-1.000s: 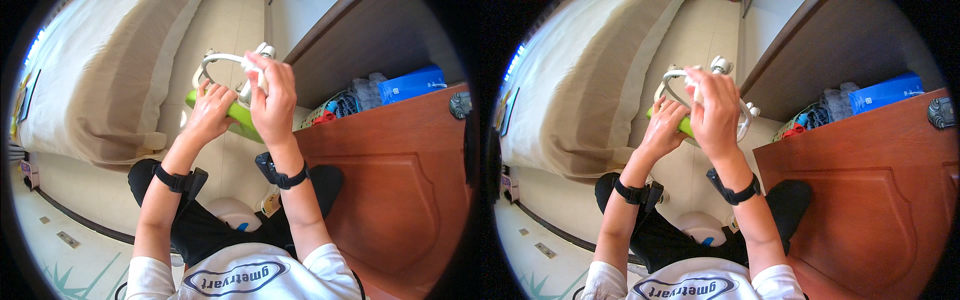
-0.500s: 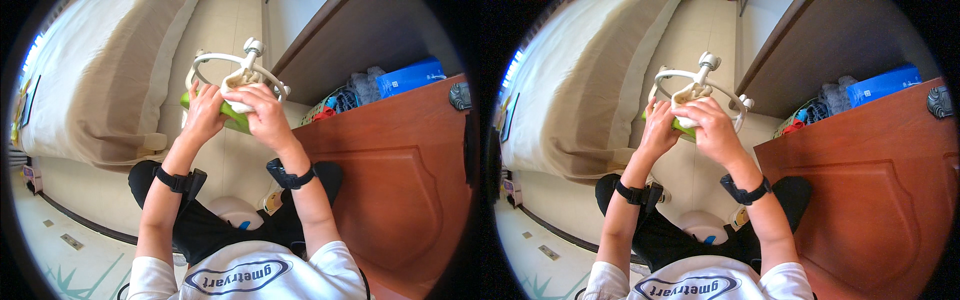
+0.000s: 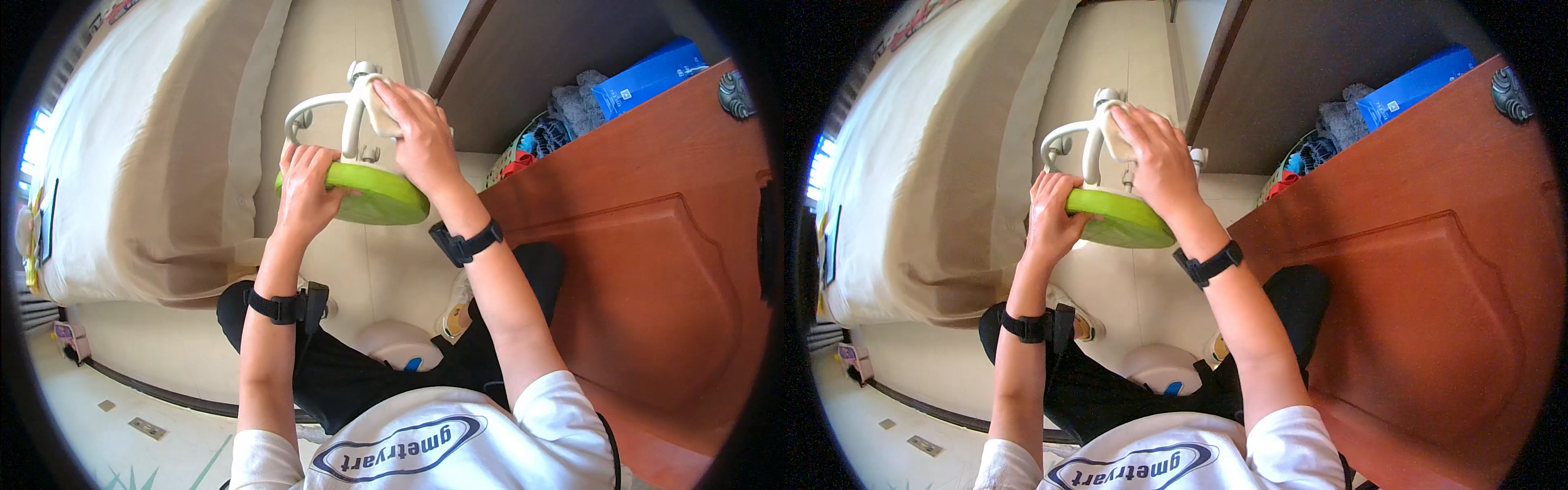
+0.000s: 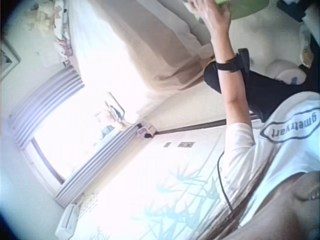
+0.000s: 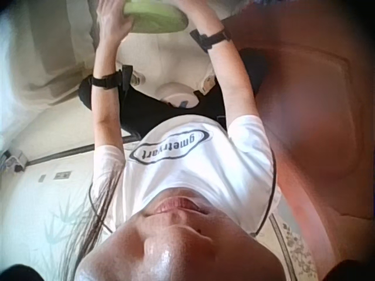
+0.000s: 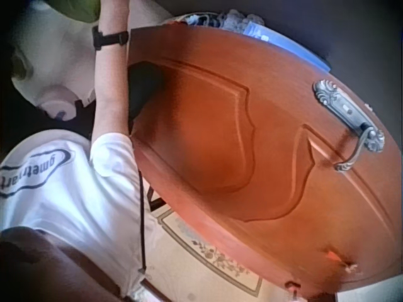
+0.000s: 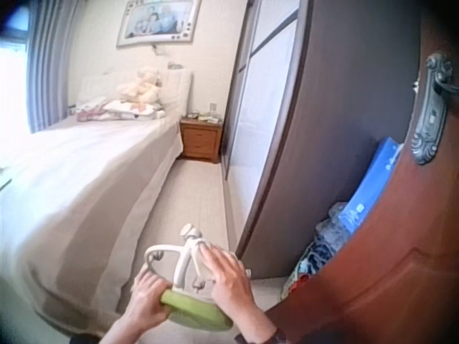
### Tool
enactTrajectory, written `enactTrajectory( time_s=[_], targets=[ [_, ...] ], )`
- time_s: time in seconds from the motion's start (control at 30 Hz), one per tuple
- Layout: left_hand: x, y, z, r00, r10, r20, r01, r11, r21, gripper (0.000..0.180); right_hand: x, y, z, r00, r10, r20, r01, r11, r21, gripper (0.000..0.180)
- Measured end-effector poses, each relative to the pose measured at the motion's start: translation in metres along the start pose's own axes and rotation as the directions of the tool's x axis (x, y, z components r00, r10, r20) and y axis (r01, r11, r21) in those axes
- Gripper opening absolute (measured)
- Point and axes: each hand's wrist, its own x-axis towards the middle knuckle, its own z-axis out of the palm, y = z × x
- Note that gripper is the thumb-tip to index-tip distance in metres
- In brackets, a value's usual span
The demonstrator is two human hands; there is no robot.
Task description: The person cleans a wall with a cloth, then washes the cloth in a bathroom sink. They proceed to wipe a door and a small green stool in a bedroom.
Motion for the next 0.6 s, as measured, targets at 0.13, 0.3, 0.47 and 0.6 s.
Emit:
enactTrajectory(
  time_s=[0.13, 0.3, 0.47, 0.6],
  targets=[
    [-0.004, -0.005, -0.002, 0.998, -0.051, -0.039, 0.049, 0.998, -0.034, 0.047, -0.019, 0.022, -0.004, 0.998, 0.064, 0.004, -0.064, 0.998, 0.019, 0.061],
    [0.000, -0.010, -0.012, 0.964, -0.207, -0.166, 0.172, 0.964, -0.205, 0.044, -0.048, 0.066, -0.018, 0.982, 0.182, 0.051, -0.181, 0.983, -0.030, 0.057],
    [0.002, -0.026, -0.033, 0.842, -0.519, -0.148, 0.391, 0.777, -0.494, 0.035, -0.076, 0.056, -0.027, 0.954, 0.280, 0.104, -0.294, 0.944, 0.151, 0.066],
    [0.004, -0.037, -0.037, 0.868, -0.456, -0.197, 0.242, 0.735, -0.634, 0.038, -0.060, 0.044, -0.031, 0.826, 0.564, -0.005, -0.463, 0.682, 0.566, 0.048]
  ],
)
